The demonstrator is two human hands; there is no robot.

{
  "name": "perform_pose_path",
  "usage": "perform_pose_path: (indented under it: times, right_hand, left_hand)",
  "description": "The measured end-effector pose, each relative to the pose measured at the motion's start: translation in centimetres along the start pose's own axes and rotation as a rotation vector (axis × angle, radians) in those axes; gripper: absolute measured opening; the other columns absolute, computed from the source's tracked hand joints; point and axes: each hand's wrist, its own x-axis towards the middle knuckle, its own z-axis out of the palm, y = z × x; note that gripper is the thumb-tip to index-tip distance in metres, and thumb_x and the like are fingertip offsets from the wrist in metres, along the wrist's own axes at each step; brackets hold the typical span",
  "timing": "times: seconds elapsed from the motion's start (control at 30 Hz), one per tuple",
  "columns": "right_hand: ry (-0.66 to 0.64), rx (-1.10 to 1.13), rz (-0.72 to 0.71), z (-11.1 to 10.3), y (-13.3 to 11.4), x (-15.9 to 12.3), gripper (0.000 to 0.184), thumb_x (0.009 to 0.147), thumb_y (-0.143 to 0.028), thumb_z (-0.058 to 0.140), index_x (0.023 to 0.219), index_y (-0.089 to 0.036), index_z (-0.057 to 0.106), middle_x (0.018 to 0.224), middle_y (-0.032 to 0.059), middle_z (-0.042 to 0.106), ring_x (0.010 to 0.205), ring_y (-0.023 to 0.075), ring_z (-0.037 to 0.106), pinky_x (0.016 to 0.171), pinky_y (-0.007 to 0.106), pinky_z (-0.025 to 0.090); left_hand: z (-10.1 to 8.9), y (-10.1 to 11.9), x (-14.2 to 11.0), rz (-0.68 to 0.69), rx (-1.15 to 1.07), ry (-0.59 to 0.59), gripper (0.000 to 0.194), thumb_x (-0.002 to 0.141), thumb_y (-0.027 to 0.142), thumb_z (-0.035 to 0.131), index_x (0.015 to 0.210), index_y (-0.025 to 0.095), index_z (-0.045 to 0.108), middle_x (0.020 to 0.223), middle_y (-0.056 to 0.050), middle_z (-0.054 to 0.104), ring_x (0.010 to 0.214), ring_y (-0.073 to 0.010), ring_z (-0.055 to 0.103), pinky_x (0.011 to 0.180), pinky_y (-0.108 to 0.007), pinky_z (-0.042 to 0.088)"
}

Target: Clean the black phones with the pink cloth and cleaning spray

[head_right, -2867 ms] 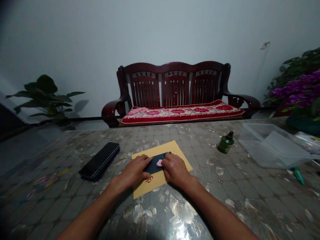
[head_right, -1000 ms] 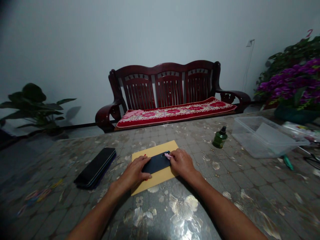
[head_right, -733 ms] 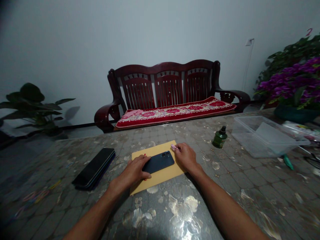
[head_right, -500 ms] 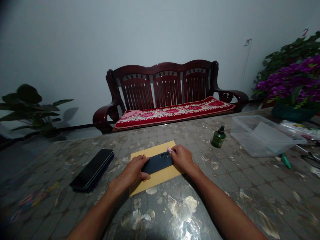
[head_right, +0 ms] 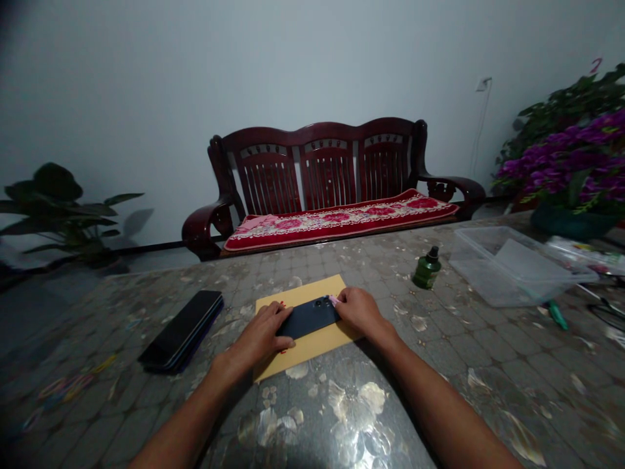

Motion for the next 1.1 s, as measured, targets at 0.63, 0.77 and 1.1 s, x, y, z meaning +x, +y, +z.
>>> perform_pose_path:
  times: [0.63, 0.77, 1.1]
  right_hand:
    - [0.114, 0.054, -0.098, 1.0, 0.8, 0.0, 0.042, 0.098, -0.051, 0.049, 0.083, -0.021, 0.075, 0.085, 0.0040, 0.076, 0.074, 0.0171, 0.064, 0.061, 0.025, 0.033]
    - [0.058, 0.031, -0.060, 0.6, 0.8, 0.2, 0.037, 0.096, -0.047, 0.055, 0.081, -0.020, 0.075, 0.080, 0.0051, 0.075, 0.070, 0.0169, 0.063, 0.059, 0.026, 0.030]
    - [0.186, -0.073, -0.279, 1.3, 1.0, 0.2, 0.030, 0.102, -0.034, 0.049, 0.096, -0.021, 0.075, 0.095, 0.0056, 0.070, 0.086, 0.0160, 0.063, 0.072, 0.025, 0.038]
  left_hand:
    - [0.7, 1.9, -0.7, 0.049, 0.251, 0.013, 0.052, 0.093, 0.026, 0.058, 0.142, 0.012, 0.049, 0.137, -0.023, 0.056, 0.130, -0.0366, 0.053, 0.108, -0.047, 0.042]
    - [0.8, 1.9, -0.7, 0.043, 0.268, 0.015, 0.054, 0.094, 0.027, 0.058, 0.144, 0.009, 0.048, 0.140, -0.025, 0.053, 0.131, -0.0370, 0.051, 0.109, -0.046, 0.042]
    - [2.8, 2.0, 0.0, -0.054, 0.201, 0.181, 0.046, 0.093, 0.029, 0.059, 0.137, 0.016, 0.053, 0.139, -0.020, 0.055, 0.130, -0.0340, 0.052, 0.109, -0.046, 0.041]
